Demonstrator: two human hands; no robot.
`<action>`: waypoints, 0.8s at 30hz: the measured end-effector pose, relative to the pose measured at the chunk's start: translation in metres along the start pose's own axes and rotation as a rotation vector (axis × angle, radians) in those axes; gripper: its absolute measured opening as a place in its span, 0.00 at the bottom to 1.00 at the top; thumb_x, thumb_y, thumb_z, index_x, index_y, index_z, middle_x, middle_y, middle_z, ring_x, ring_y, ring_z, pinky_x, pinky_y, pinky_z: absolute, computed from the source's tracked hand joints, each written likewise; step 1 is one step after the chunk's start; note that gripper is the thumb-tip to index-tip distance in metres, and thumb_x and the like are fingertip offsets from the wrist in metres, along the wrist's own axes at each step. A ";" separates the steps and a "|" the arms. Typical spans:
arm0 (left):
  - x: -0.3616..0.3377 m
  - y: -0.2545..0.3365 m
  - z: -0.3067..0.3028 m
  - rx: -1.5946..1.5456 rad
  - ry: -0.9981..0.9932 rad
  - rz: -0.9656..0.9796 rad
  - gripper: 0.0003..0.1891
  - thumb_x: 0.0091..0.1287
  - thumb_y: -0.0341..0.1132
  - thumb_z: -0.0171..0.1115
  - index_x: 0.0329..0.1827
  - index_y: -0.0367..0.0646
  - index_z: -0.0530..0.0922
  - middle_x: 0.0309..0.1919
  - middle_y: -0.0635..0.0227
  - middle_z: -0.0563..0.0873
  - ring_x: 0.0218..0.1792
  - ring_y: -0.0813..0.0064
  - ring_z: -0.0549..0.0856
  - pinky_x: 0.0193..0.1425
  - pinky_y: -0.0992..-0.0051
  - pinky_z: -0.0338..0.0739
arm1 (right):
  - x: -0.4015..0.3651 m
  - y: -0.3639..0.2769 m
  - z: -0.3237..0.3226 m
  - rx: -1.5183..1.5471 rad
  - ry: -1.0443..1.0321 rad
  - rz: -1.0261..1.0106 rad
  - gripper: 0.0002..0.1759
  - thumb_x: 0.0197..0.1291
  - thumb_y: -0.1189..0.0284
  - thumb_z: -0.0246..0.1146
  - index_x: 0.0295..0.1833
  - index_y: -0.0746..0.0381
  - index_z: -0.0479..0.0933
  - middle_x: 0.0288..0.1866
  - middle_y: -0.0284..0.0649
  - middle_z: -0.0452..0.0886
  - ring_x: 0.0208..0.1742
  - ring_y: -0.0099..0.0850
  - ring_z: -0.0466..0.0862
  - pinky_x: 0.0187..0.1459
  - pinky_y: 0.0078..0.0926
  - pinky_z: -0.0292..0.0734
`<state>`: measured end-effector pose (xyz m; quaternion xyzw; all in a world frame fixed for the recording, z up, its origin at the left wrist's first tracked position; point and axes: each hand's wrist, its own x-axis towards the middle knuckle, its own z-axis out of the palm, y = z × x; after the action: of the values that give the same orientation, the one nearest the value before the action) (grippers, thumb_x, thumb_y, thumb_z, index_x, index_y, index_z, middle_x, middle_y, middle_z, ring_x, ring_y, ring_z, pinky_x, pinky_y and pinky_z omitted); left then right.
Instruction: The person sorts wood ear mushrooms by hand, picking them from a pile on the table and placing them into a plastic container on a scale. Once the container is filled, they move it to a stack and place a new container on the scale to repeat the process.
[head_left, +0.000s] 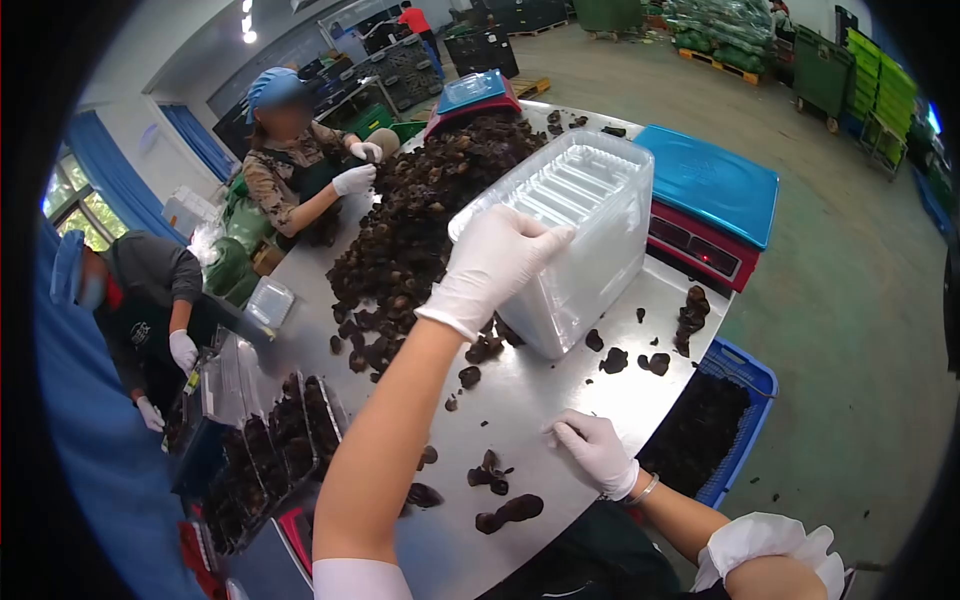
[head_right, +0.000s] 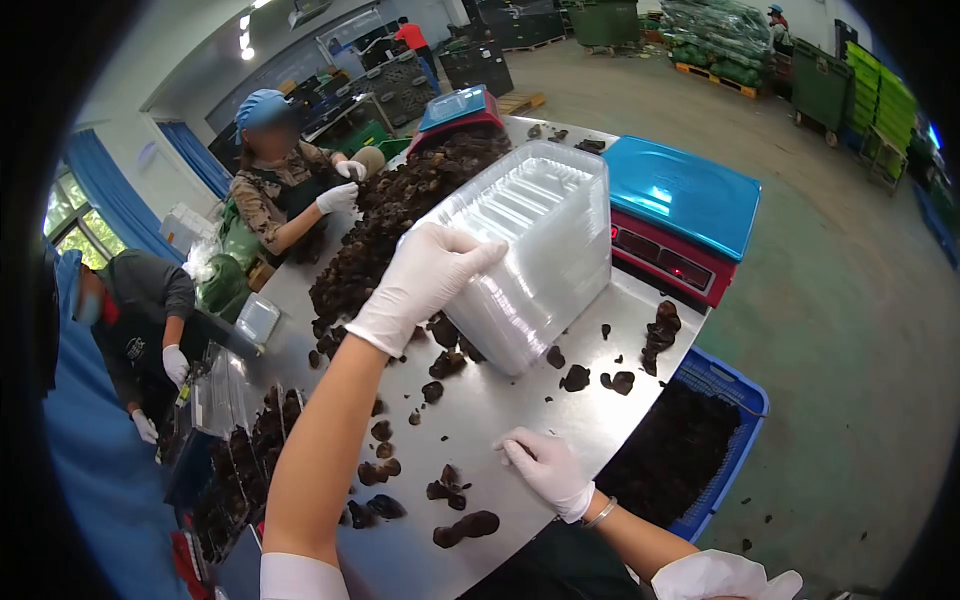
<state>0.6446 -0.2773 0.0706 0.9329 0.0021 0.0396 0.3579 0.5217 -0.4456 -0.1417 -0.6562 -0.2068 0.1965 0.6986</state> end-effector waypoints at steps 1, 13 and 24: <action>0.002 -0.001 -0.002 0.002 -0.029 -0.012 0.20 0.66 0.51 0.70 0.35 0.40 0.92 0.23 0.61 0.89 0.27 0.72 0.88 0.39 0.70 0.82 | 0.000 -0.001 -0.001 -0.001 0.005 0.003 0.12 0.77 0.69 0.56 0.48 0.64 0.83 0.32 0.35 0.84 0.34 0.23 0.83 0.42 0.23 0.79; -0.070 -0.010 -0.081 -0.290 0.800 0.296 0.08 0.74 0.34 0.65 0.43 0.41 0.90 0.28 0.78 0.85 0.25 0.89 0.75 0.29 0.83 0.65 | 0.000 0.020 -0.002 -0.005 0.058 0.050 0.15 0.78 0.67 0.56 0.46 0.66 0.82 0.33 0.30 0.82 0.31 0.15 0.75 0.36 0.16 0.70; -0.540 -0.106 -0.136 1.044 1.186 -0.514 0.06 0.74 0.27 0.63 0.43 0.32 0.85 0.34 0.65 0.84 0.32 0.73 0.81 0.42 0.71 0.77 | 0.003 0.010 0.003 -0.011 0.004 0.050 0.11 0.77 0.72 0.57 0.50 0.64 0.84 0.32 0.29 0.82 0.28 0.13 0.71 0.32 0.14 0.67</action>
<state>0.0991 -0.1256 0.0615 0.7738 0.4217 0.4356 -0.1835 0.5225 -0.4405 -0.1513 -0.6655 -0.1903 0.2115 0.6900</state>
